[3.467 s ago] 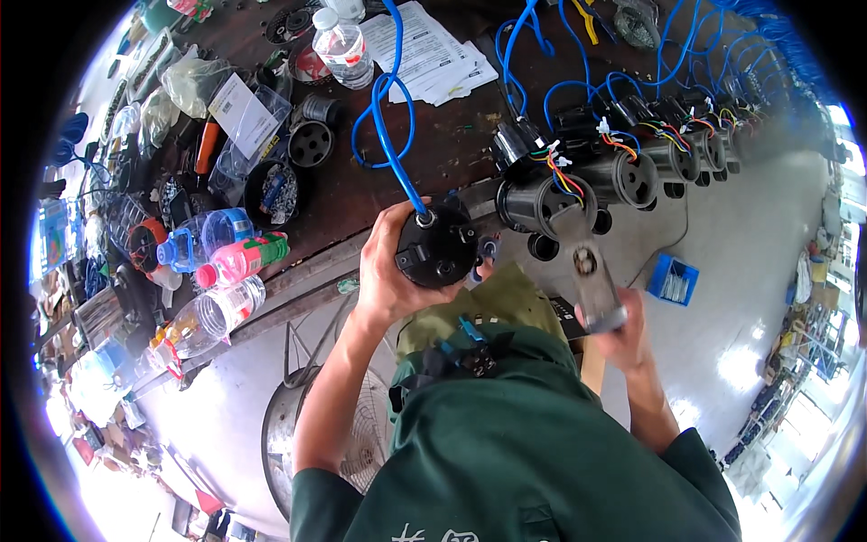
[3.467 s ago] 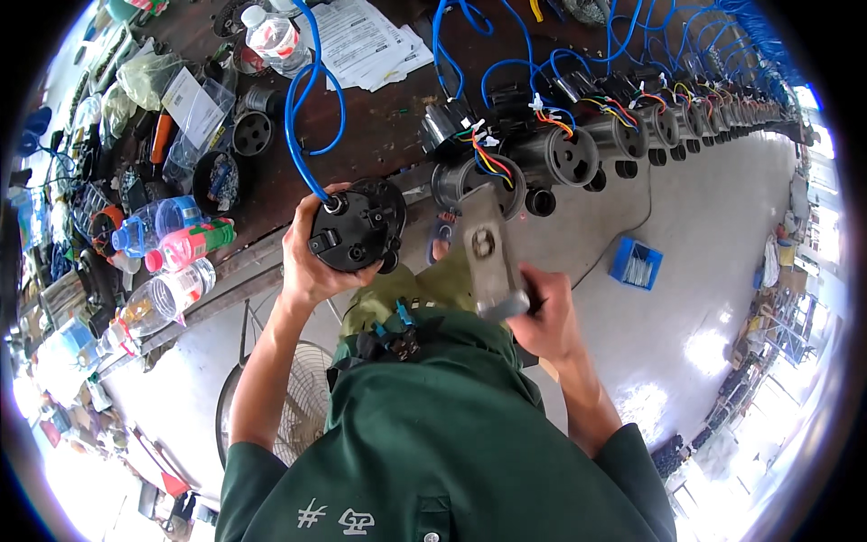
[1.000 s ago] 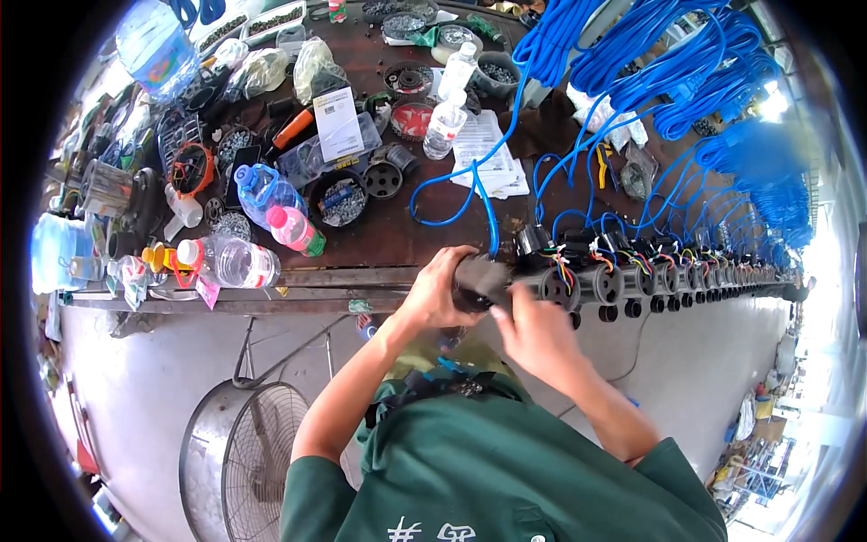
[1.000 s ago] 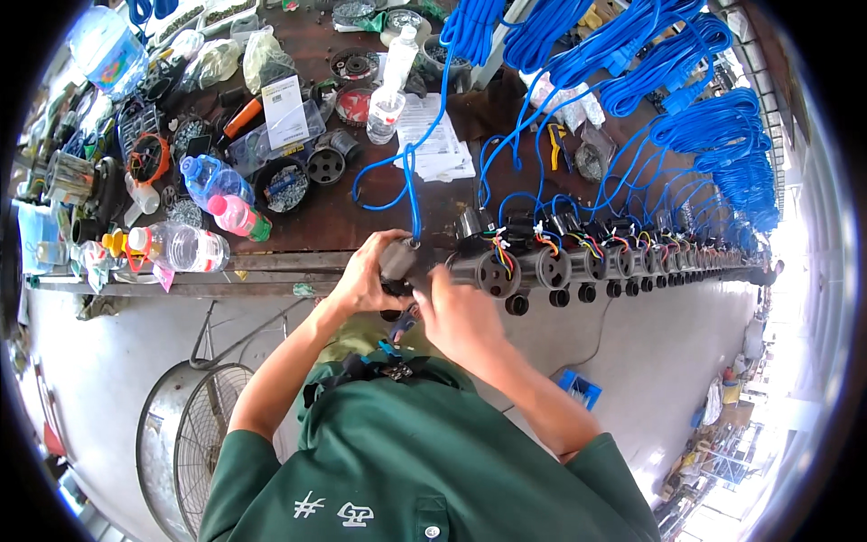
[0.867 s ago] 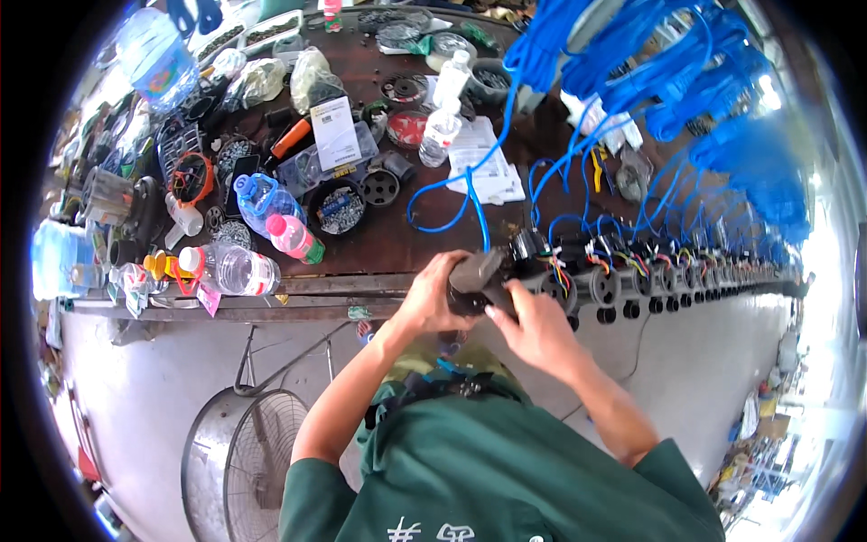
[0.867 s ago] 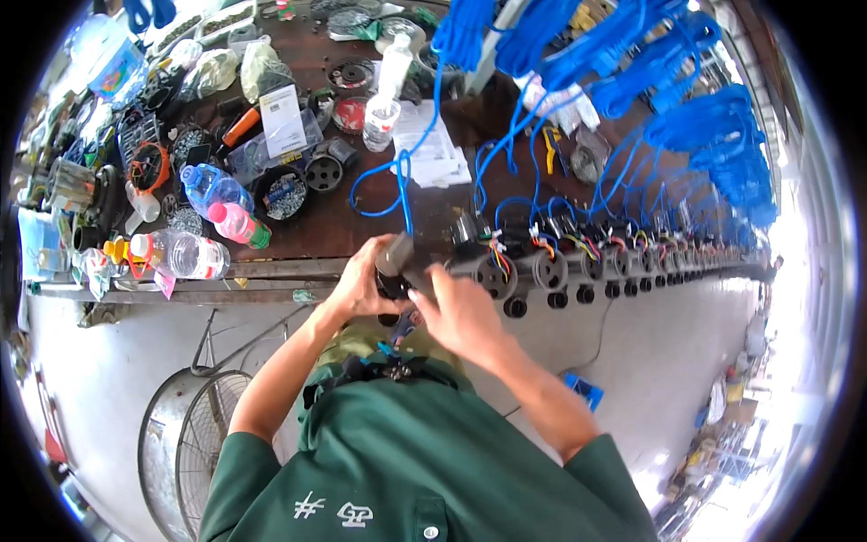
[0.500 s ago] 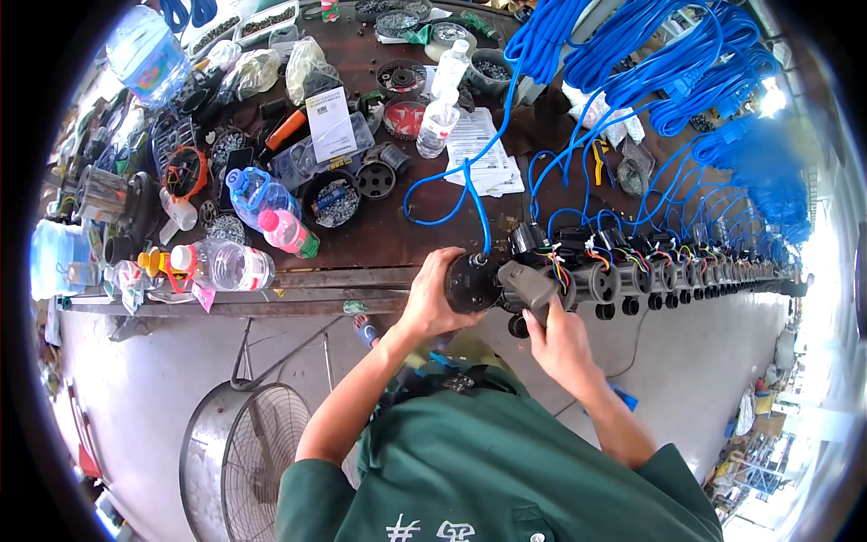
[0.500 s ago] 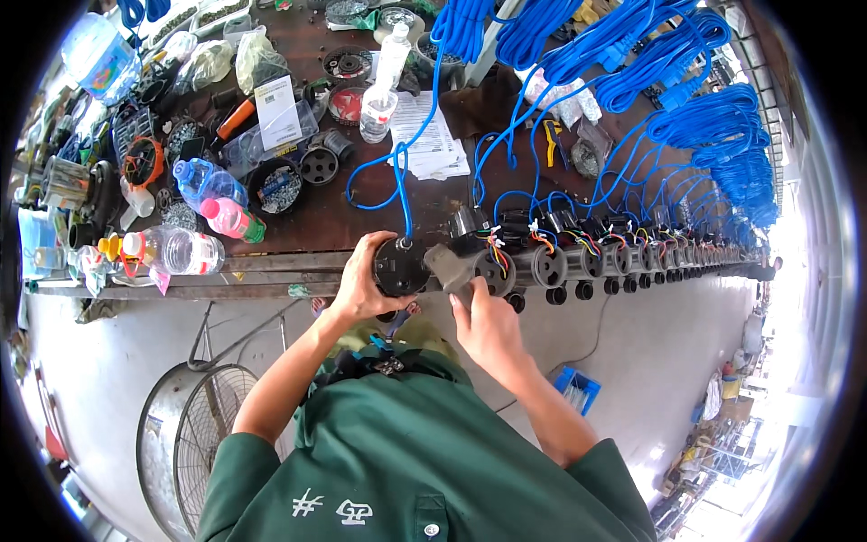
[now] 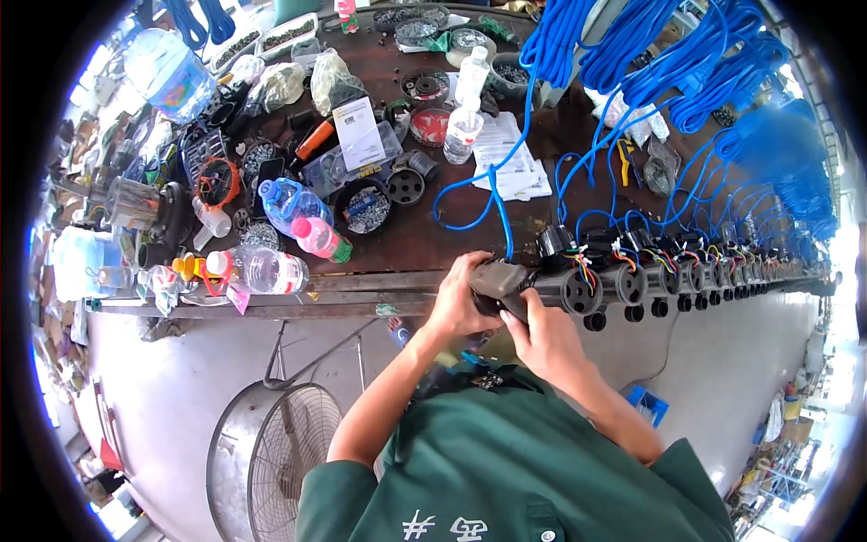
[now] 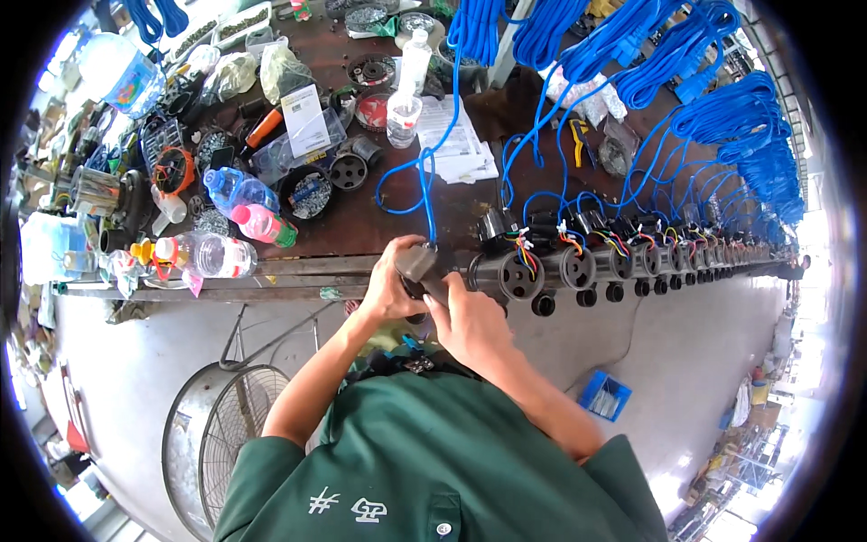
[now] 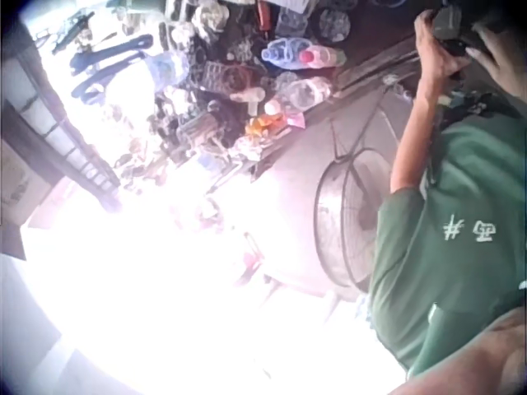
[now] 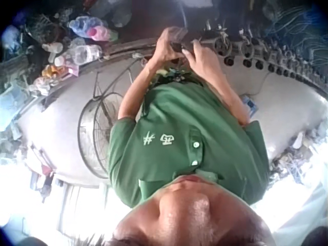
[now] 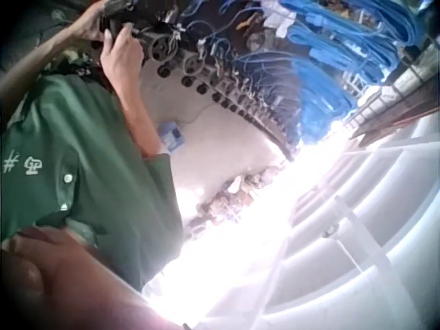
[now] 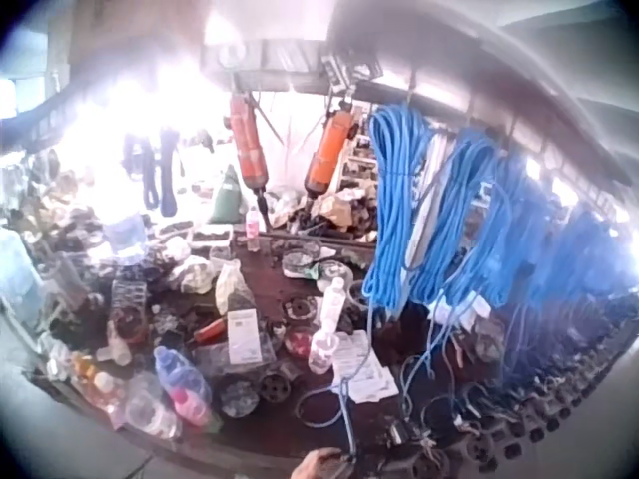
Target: The person assembles internal components for circular electronic units on a production line using wire strippers, pliers, and a pneumatic screwdriver.
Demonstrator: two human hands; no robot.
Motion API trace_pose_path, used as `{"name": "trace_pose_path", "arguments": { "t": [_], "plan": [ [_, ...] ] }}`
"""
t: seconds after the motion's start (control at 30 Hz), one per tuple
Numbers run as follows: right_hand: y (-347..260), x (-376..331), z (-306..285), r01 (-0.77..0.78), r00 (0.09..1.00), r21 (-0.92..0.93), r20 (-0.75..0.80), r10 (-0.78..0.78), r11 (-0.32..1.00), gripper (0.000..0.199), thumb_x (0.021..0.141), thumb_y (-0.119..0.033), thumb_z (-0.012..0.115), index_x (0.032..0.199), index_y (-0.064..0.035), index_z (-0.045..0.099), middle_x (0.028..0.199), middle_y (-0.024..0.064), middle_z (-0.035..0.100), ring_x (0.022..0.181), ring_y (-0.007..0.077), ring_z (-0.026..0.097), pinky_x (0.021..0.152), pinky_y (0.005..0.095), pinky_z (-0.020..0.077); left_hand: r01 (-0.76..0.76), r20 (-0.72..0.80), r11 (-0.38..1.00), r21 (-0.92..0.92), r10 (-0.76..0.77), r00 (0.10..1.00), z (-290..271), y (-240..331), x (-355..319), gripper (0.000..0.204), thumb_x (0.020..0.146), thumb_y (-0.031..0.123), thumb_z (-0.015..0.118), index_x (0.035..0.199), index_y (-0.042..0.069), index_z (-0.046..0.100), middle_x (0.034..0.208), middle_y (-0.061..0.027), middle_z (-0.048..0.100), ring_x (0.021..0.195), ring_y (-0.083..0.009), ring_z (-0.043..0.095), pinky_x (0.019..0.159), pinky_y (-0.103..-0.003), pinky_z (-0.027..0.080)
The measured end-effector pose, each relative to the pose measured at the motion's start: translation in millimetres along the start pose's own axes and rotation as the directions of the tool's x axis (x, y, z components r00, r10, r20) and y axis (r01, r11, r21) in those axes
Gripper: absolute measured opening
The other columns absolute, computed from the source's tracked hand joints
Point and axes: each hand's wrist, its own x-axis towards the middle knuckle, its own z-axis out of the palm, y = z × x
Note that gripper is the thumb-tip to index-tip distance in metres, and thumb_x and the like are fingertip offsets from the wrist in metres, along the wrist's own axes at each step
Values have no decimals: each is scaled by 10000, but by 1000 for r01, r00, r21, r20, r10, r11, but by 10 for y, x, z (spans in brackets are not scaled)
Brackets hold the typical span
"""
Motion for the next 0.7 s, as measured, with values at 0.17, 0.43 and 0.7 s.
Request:
{"name": "trace_pose_path", "arguments": {
  "t": [0.17, 0.43, 0.7],
  "plan": [
    [-139, -8, -587, 15, 994, 159, 108, -33, 987, 304, 1021, -268, 674, 1100, 22, 633, 741, 201, 680, 647, 374, 683, 579, 446, 469, 53, -44, 998, -16, -53, 998, -34, 152, 25, 979, 502, 222, 965, 1358, 31, 529, 1269, -193, 610, 1191, -391, 620, 1035, -462, 519],
    [408, -342, -79, -125, 965, -170, -251, 80, 977, 415, 1011, -305, 686, 1131, 82, 592, 657, 239, 645, 605, 440, 658, 547, 525, 496, -12, -33, 998, 57, 14, 999, 10, 139, 67, 913, 576, 267, 961, 1349, 28, 538, 1222, -167, 627, 1137, -363, 650, 1000, -445, 525],
    [2, -391, -875, -164, 983, 343, -22, 182, 925, 272, 1057, -256, 639, 1031, 14, 618, 682, 153, 647, 565, 241, 610, 561, 367, 432, -8, -19, 998, 65, 9, 1000, 15, 90, 31, 920, 565, 278, 955, 1342, 27, 530, 1249, -172, 613, 1164, -371, 627, 1021, -460, 509]
  ]
}}
